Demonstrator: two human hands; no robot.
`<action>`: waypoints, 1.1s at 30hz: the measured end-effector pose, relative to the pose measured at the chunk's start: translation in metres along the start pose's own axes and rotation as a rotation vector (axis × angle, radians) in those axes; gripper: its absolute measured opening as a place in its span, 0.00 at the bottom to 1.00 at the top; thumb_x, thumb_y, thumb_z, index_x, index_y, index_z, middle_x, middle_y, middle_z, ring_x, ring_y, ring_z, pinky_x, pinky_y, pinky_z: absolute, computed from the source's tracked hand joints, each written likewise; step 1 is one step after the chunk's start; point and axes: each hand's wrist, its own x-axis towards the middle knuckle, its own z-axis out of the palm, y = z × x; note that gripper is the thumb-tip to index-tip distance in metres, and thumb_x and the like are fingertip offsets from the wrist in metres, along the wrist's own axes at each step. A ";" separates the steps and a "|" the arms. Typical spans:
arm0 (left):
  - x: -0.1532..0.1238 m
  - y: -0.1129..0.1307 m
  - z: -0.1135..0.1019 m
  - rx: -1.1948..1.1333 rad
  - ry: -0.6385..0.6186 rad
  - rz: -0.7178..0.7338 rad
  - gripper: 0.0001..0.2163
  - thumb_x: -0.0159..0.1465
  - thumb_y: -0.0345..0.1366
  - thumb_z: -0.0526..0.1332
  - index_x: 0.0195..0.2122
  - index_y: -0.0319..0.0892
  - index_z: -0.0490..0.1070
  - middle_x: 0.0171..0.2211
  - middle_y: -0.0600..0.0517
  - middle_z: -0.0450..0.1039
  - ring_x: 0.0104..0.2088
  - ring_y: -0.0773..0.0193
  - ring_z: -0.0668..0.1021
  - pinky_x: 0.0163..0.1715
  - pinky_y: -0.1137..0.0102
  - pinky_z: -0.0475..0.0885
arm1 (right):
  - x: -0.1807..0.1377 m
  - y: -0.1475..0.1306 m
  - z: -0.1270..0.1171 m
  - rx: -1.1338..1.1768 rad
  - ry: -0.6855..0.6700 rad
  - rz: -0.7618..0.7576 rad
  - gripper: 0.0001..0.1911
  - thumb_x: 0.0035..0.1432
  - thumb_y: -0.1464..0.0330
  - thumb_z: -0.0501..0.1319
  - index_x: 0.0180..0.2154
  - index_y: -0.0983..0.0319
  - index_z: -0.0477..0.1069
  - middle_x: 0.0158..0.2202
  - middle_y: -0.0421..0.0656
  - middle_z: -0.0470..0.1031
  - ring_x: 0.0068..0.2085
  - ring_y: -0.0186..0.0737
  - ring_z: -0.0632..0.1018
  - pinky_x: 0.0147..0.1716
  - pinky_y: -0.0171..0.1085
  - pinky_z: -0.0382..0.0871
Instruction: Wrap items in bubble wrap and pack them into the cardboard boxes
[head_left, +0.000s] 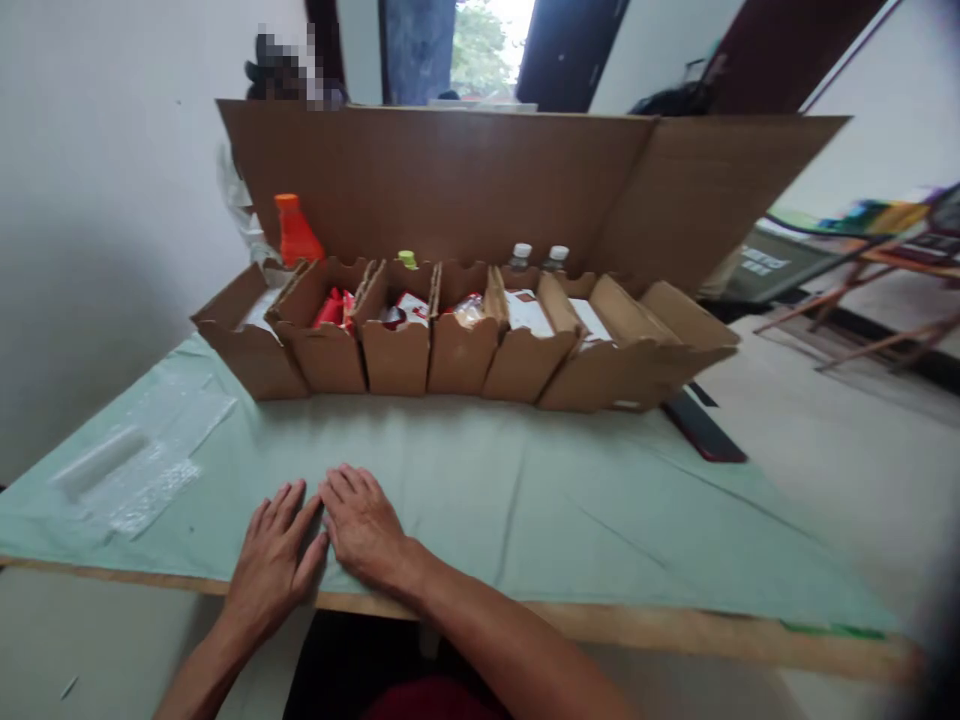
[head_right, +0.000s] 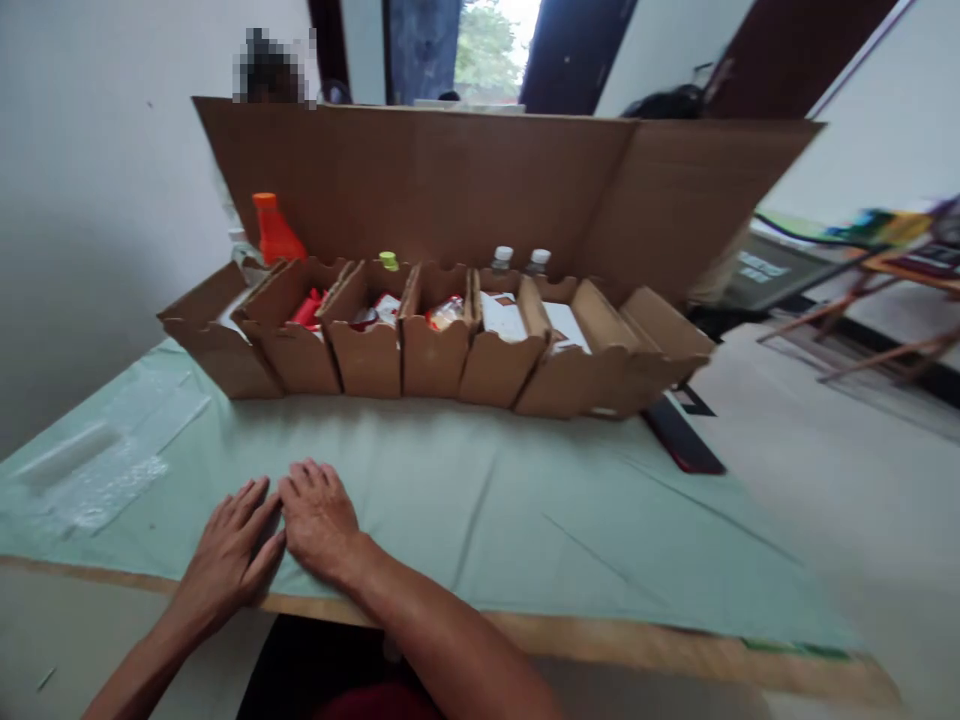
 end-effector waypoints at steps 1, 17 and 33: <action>-0.003 0.000 -0.002 0.003 -0.018 0.022 0.22 0.71 0.43 0.53 0.63 0.43 0.71 0.67 0.38 0.67 0.67 0.43 0.68 0.67 0.45 0.60 | -0.014 -0.005 -0.003 -0.008 0.002 0.008 0.21 0.70 0.68 0.57 0.62 0.66 0.68 0.67 0.53 0.68 0.70 0.50 0.64 0.71 0.49 0.54; -0.001 0.000 -0.022 0.003 -0.135 -0.022 0.25 0.68 0.49 0.50 0.59 0.42 0.71 0.65 0.37 0.68 0.66 0.37 0.69 0.64 0.43 0.64 | -0.185 0.121 -0.152 -0.009 0.136 0.449 0.26 0.62 0.70 0.66 0.61 0.63 0.72 0.69 0.57 0.65 0.71 0.58 0.63 0.68 0.61 0.55; -0.004 -0.002 -0.023 0.025 -0.143 -0.019 0.25 0.66 0.48 0.51 0.57 0.39 0.71 0.63 0.36 0.71 0.65 0.39 0.72 0.62 0.46 0.68 | -0.231 0.055 -0.113 -0.145 0.139 0.448 0.26 0.70 0.63 0.59 0.65 0.63 0.66 0.71 0.56 0.61 0.73 0.56 0.59 0.71 0.59 0.51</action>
